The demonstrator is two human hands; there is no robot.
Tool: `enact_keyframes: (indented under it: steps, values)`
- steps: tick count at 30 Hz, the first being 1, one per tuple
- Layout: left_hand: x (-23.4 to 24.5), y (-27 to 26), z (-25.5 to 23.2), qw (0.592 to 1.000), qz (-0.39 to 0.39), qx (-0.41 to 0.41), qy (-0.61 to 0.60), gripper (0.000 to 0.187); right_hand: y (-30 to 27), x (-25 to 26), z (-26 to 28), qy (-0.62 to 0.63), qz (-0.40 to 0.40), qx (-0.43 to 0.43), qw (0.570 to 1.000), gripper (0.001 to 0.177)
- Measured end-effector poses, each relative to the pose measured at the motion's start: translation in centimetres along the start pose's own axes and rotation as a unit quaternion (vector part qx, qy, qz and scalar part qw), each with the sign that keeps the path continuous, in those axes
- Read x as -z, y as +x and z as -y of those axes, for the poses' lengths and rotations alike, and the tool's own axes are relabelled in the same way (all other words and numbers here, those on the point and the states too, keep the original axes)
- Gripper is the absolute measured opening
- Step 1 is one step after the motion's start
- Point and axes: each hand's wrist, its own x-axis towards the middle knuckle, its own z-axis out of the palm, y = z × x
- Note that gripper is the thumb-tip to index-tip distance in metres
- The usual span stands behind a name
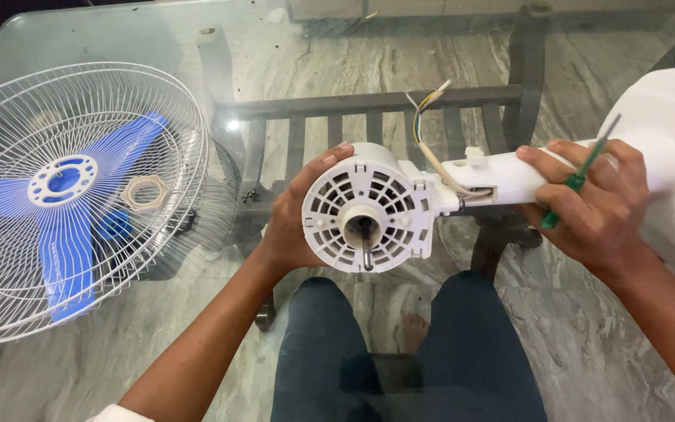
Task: The person disassembles a white table fan motor housing using a green screwdriver, removing screws and separating the casing halves. They manipulate the internal components and wires, then reassemble the housing by aligning the parts and tightening the screws.
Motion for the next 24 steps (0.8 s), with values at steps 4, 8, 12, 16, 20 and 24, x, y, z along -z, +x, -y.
enact_keyframes:
  steps: [4, 8, 12, 16, 20, 24]
  values:
    - [0.0, 0.2, -0.6, 1.0, 0.007, -0.015, 0.014, 0.114, -1.0, -1.0, -0.1, -0.035, 0.012, -0.006, 0.999, 0.044]
    - [-0.1, 0.3, -0.9, 1.0, 0.013, -0.01, 0.027, 0.111, -1.9, -1.8, 0.0, -0.021, 0.046, -0.084, 0.995, 0.047]
    - [-0.2, 0.2, -0.7, 0.999, 0.015, -0.021, 0.034, 0.107, -1.8, -2.2, 0.2, -0.022, 0.062, -0.135, 0.989, 0.056]
    - [0.0, 0.5, -0.2, 0.998, 0.021, -0.023, 0.054, 0.103, -1.3, -1.9, 0.4, 0.013, 0.095, -0.146, 0.985, 0.054]
    - [0.2, 0.5, -0.1, 0.997, 0.029, -0.019, 0.073, 0.1, -1.0, -1.4, 0.2, 0.015, 0.098, -0.135, 0.986, 0.053]
    - [0.8, 0.4, -0.2, 0.994, 0.061, -0.009, 0.086, 0.096, -0.9, -0.8, -0.2, 0.019, 0.117, -0.123, 0.985, 0.05]
